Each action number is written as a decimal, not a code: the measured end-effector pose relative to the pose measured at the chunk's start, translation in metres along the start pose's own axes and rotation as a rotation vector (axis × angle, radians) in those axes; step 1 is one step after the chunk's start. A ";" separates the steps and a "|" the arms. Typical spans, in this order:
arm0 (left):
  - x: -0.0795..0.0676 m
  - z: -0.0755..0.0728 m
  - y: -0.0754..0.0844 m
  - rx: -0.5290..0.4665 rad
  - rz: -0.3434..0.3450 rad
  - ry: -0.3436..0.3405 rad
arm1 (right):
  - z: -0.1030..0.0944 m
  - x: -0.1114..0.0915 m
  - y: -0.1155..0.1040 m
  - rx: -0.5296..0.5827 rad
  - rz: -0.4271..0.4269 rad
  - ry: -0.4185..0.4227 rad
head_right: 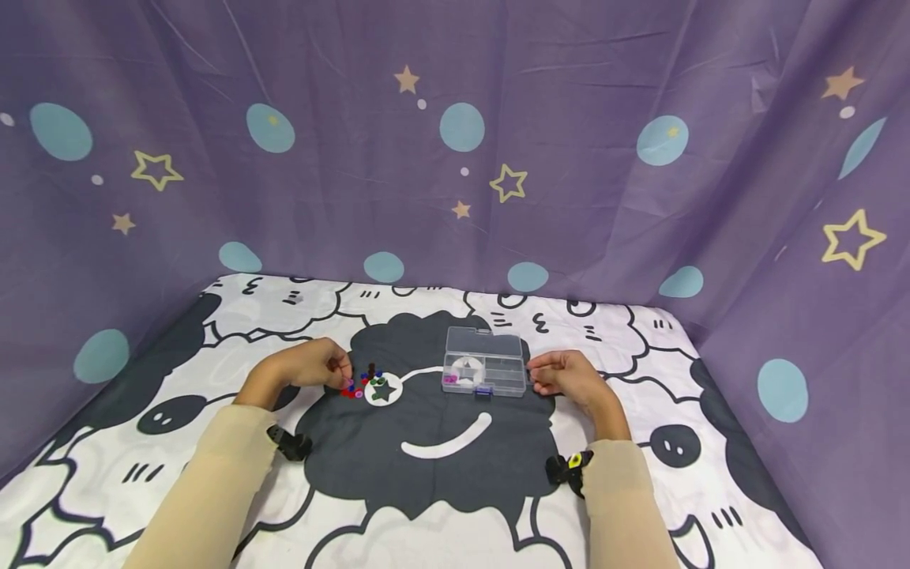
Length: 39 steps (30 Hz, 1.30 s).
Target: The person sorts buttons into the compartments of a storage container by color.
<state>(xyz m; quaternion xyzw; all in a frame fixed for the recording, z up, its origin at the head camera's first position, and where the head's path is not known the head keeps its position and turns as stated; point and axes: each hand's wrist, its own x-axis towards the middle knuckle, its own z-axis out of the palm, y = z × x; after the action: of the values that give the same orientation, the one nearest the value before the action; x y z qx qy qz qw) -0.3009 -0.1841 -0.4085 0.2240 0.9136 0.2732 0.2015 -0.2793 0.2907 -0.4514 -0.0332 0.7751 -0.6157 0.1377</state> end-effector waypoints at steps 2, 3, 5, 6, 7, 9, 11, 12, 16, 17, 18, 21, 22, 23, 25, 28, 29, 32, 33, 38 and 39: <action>0.000 0.000 -0.001 -0.005 -0.001 0.003 | 0.000 0.000 0.000 -0.001 -0.002 -0.004; 0.000 0.000 -0.001 -0.007 0.003 0.005 | -0.001 0.000 0.001 -0.001 -0.004 -0.004; 0.001 0.000 -0.002 -0.015 0.005 0.009 | -0.001 0.001 0.001 -0.003 -0.007 -0.005; 0.001 0.000 -0.002 -0.015 0.012 0.011 | -0.001 0.001 0.001 -0.005 -0.008 -0.006; 0.001 -0.001 -0.002 -0.020 0.010 0.013 | -0.001 0.001 0.002 -0.006 -0.006 -0.004; 0.002 -0.002 -0.001 -0.022 0.014 0.015 | -0.002 0.001 0.002 -0.010 -0.008 -0.001; 0.002 -0.002 -0.001 -0.023 0.016 0.015 | -0.001 0.001 0.002 -0.010 -0.007 -0.001; 0.002 -0.002 -0.001 -0.021 0.017 0.018 | -0.001 0.000 0.002 -0.010 -0.007 -0.001; 0.003 -0.001 0.001 -0.018 0.014 0.035 | -0.001 -0.001 0.002 -0.004 -0.010 -0.005; 0.004 0.000 0.001 -0.019 0.013 0.040 | -0.001 -0.001 0.003 -0.003 -0.011 -0.005; 0.004 0.000 0.002 -0.022 0.012 0.044 | -0.001 -0.001 0.003 -0.002 -0.012 -0.004; 0.005 0.000 0.003 -0.041 0.018 0.049 | -0.001 -0.001 0.004 0.002 -0.019 -0.005; 0.005 0.000 0.004 -0.047 0.020 0.050 | -0.001 -0.001 0.004 0.002 -0.021 -0.005; 0.005 0.000 0.004 -0.053 0.019 0.051 | -0.001 -0.001 0.004 0.004 -0.023 -0.005; 0.006 0.001 0.005 -0.061 0.022 0.053 | -0.001 -0.001 0.005 0.006 -0.028 -0.009; 0.008 0.001 0.005 -0.067 0.018 0.055 | -0.001 0.000 0.005 0.008 -0.031 -0.010; 0.009 0.001 0.005 -0.069 0.019 0.056 | -0.001 0.000 0.005 0.009 -0.030 -0.011; 0.010 0.002 0.006 -0.076 0.028 0.061 | -0.001 0.000 0.005 0.007 -0.030 -0.009; 0.010 0.002 0.007 -0.078 0.033 0.063 | -0.001 0.000 0.005 0.006 -0.030 -0.010; 0.012 0.002 0.012 -0.068 0.058 0.072 | -0.001 0.000 0.003 0.000 -0.025 -0.005; 0.013 0.002 0.013 -0.063 0.060 0.073 | -0.001 0.000 0.002 -0.002 -0.024 -0.003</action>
<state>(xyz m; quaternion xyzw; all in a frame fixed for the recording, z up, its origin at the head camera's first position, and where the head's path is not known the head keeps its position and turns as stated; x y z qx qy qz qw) -0.3064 -0.1668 -0.4058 0.2349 0.9040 0.3159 0.1668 -0.2792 0.2917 -0.4535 -0.0438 0.7750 -0.6165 0.1316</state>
